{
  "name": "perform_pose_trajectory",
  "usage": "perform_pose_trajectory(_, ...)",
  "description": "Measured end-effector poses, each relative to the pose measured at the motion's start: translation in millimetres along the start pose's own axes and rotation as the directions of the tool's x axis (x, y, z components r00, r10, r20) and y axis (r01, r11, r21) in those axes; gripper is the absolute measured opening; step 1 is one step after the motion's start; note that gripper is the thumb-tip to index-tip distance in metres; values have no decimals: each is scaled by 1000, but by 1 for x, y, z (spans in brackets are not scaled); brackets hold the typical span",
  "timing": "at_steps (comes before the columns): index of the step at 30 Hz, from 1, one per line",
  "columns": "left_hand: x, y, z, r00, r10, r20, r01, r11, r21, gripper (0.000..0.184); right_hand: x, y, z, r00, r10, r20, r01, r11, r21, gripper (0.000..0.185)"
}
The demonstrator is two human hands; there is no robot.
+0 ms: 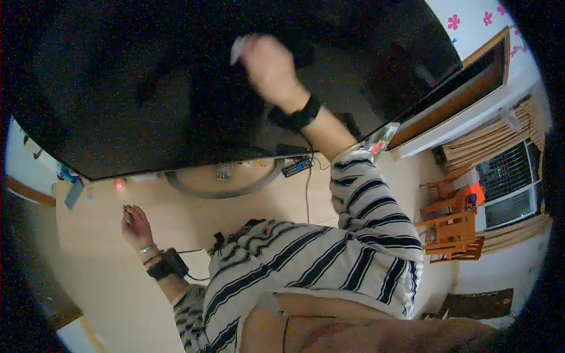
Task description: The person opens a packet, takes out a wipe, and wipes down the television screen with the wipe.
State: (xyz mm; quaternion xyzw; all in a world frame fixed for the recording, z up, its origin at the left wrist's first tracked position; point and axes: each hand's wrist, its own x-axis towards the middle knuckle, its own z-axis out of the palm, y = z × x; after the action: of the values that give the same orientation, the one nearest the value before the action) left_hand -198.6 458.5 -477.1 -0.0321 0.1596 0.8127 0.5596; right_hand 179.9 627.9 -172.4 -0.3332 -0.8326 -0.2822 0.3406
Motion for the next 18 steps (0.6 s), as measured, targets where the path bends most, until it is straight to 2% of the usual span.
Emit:
perform_pose_trajectory(1, 9, 7, 0, 998, -64, 13, 66, 985, -160, 26, 20, 5, -19, 967, -65, -245, 38, 993, -113, 19)
perform_pose_trajectory(2, 18, 13, 2, 992, -123, 38, 128, 941, -314, 24, 34, 7, -30, 934, -14, -357, 1, 999, -39, 13)
perform_pose_trajectory(4, 33, 25, 15, 993, -80, 87, 103, 946, -308, 23, 32, 6, -17, 896, -26, -444, 20, 1000, -18, 15)
perform_pose_trajectory(6, 43, 37, 23, 990, -28, 141, 72, 946, -317, 22, 3, -11, 17, 946, -63, -318, 47, 997, -57, 17)
perform_pose_trajectory(7, 47, 43, 25, 987, 15, 158, 39, 943, -331, 21, -19, -23, 33, 988, -64, -142, 60, 998, -32, 12)
perform_pose_trajectory(8, 48, 47, 25, 983, 56, 174, 7, 939, -344, 20, -58, -27, 80, 989, 149, 5, -149, 985, 86, 10)
perform_pose_trajectory(9, 45, 49, 26, 983, 64, 171, 0, 937, -349, 20, -74, -42, 81, 994, -93, -63, 99, 990, 102, 6)
perform_pose_trajectory(10, 40, 49, 29, 978, 104, 179, -47, 954, -295, 19, -97, -57, 98, 944, 161, 287, -218, 959, 180, 4)
perform_pose_trajectory(11, 36, 51, 30, 972, 143, 187, -96, 966, -239, 19, -106, -75, 101, 912, 251, 325, -344, 899, 272, 7)
perform_pose_trajectory(12, 35, 53, 25, 973, 147, 178, -103, 966, -236, 19, -139, -75, 130, 943, 2, 333, -55, 987, 150, 14)
perform_pose_trajectory(14, 38, 46, 5, 989, 146, 5, -143, 974, -179, 19, -190, -81, 177, 886, -112, 450, 36, 984, 174, 19)
perform_pose_trajectory(15, 36, 40, -2, 989, 146, -9, -145, 974, -175, 19, -186, -88, 178, 881, -115, 459, 33, 983, 182, 19)
perform_pose_trajectory(17, 30, 22, -6, 989, 146, -27, -146, 989, 7, 25, -143, -110, 179, 875, -134, 466, -27, 946, 322, 22)
perform_pose_trajectory(18, 24, 8, -6, 990, 136, -40, -132, 986, 99, 28, -111, -121, 170, 903, -168, 395, 36, 947, 319, 20)
